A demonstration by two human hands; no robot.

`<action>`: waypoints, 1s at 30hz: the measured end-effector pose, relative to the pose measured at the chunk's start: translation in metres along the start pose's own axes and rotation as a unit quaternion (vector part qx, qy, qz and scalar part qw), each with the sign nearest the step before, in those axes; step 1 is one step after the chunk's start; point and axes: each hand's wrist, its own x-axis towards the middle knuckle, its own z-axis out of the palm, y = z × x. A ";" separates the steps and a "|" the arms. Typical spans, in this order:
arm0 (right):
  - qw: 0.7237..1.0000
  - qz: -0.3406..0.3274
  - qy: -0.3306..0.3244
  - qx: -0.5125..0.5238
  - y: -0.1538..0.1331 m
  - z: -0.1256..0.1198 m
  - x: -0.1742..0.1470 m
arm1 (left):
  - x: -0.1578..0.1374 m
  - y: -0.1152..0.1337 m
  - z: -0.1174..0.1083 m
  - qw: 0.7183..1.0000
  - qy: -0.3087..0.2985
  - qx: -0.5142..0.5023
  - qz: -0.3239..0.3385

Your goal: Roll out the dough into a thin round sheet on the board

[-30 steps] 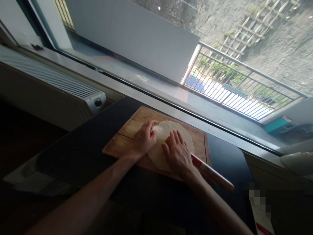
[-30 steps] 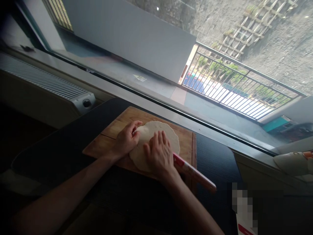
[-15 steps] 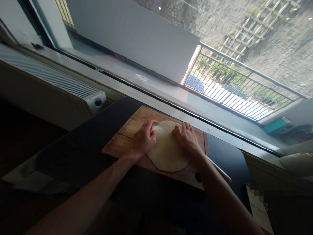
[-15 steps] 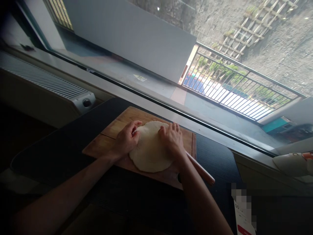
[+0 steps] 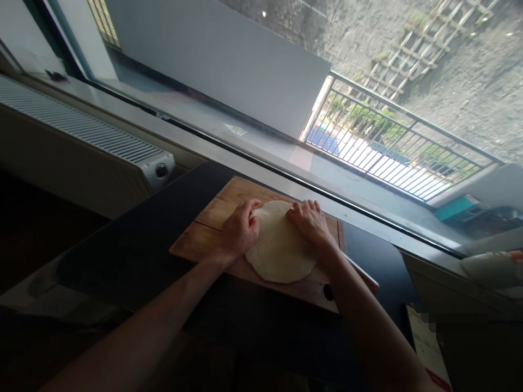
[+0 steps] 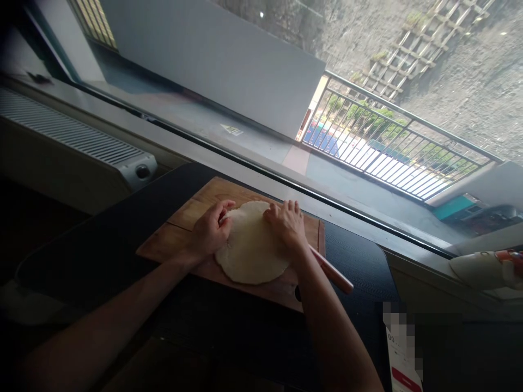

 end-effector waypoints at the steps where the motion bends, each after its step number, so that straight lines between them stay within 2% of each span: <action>1: 1.000 -0.021 0.000 0.013 -0.009 0.003 -0.020 | 0.000 0.000 0.000 1.000 0.001 0.000 -0.001; 5: 0.991 -0.129 -0.002 0.042 -0.039 0.015 -0.102 | 0.000 0.000 0.001 1.000 -0.004 -0.002 -0.007; 7: 0.989 -0.140 0.007 0.036 -0.037 0.017 -0.107 | 0.000 0.001 0.001 1.000 -0.004 -0.003 -0.010; 8: 0.992 -0.121 0.016 0.030 -0.031 0.017 -0.096 | 0.000 0.001 0.001 1.000 -0.004 -0.003 -0.012; 10: 0.998 -0.044 0.033 0.020 -0.012 0.015 -0.054 | 0.000 0.001 0.000 1.000 -0.005 -0.003 -0.014; 13: 0.997 0.075 -0.006 0.029 0.017 0.008 0.017 | 0.000 0.001 0.000 1.000 -0.007 -0.002 -0.013; 15: 0.994 0.105 -0.019 0.030 0.022 0.004 0.035 | 0.000 0.001 -0.001 1.000 -0.005 -0.004 -0.010; 17: 0.997 0.073 -0.005 0.026 0.013 0.006 0.016 | 0.000 0.000 -0.002 1.000 -0.001 -0.006 -0.008; 20: 0.998 -0.041 0.034 0.019 -0.014 0.016 -0.058 | 0.000 0.000 -0.001 1.000 0.002 -0.011 -0.006; 22: 0.992 -0.117 0.036 0.012 -0.028 0.023 -0.099 | -0.002 0.000 0.000 1.000 -0.001 -0.012 -0.008; 24: 0.989 -0.137 0.047 0.001 -0.030 0.026 -0.107 | -0.003 0.001 0.002 1.000 -0.001 -0.008 -0.013; 25: 0.991 -0.122 0.057 -0.004 -0.026 0.026 -0.097 | -0.003 0.001 0.003 1.000 0.002 -0.002 -0.018; 27: 0.995 -0.050 0.083 -0.009 -0.010 0.022 -0.057 | 0.000 0.003 0.002 0.999 0.009 0.017 -0.035; 30: 0.994 0.036 0.101 -0.002 0.018 0.012 0.006 | 0.016 0.003 -0.006 0.994 -0.024 0.069 -0.085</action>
